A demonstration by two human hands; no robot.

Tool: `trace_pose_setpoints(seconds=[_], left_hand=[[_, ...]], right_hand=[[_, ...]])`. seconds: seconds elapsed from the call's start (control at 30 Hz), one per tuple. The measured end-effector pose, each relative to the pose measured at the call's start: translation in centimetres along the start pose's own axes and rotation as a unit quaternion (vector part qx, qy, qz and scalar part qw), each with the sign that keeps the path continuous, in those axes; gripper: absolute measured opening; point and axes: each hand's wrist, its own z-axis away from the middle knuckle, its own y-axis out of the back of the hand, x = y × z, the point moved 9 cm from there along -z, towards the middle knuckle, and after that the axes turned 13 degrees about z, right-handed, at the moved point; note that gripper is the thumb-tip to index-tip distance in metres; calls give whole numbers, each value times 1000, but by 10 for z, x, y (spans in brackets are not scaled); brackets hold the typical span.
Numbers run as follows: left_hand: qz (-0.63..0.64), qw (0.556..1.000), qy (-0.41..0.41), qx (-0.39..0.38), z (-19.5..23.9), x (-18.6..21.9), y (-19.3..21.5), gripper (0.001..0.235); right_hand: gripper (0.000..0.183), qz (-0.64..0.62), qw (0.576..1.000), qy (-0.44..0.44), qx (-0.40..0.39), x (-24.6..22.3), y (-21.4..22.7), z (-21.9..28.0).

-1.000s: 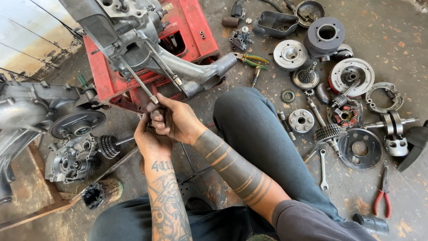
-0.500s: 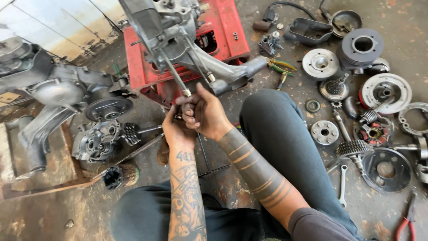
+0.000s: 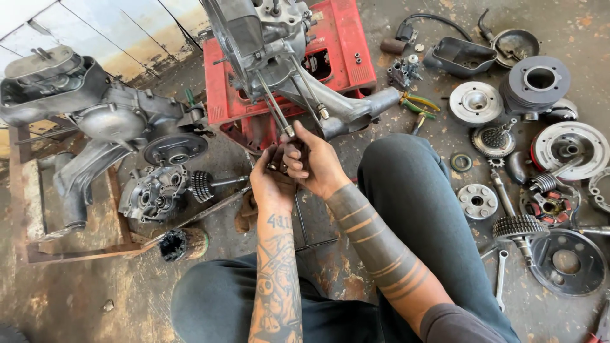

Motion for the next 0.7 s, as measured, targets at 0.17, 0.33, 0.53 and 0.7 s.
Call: trace_pose_setpoints(seconds=[0.17,0.33,0.53,0.7], left_hand=[[0,1000,-9,-5,2,4,4,20],[59,997,-31,-30,-38,10,39,25],[32,998,-33,-45,-22,4,44,28],[-10,1000,-20,-6,-15,-13,55,25]], right_hand=[[38,161,982,76,59,10,33,-28],[36,692,699,147,109,-16,-12,22],[25,784,585,183,100,12,-12,27],[26,790,581,187,57,-5,6,26]])
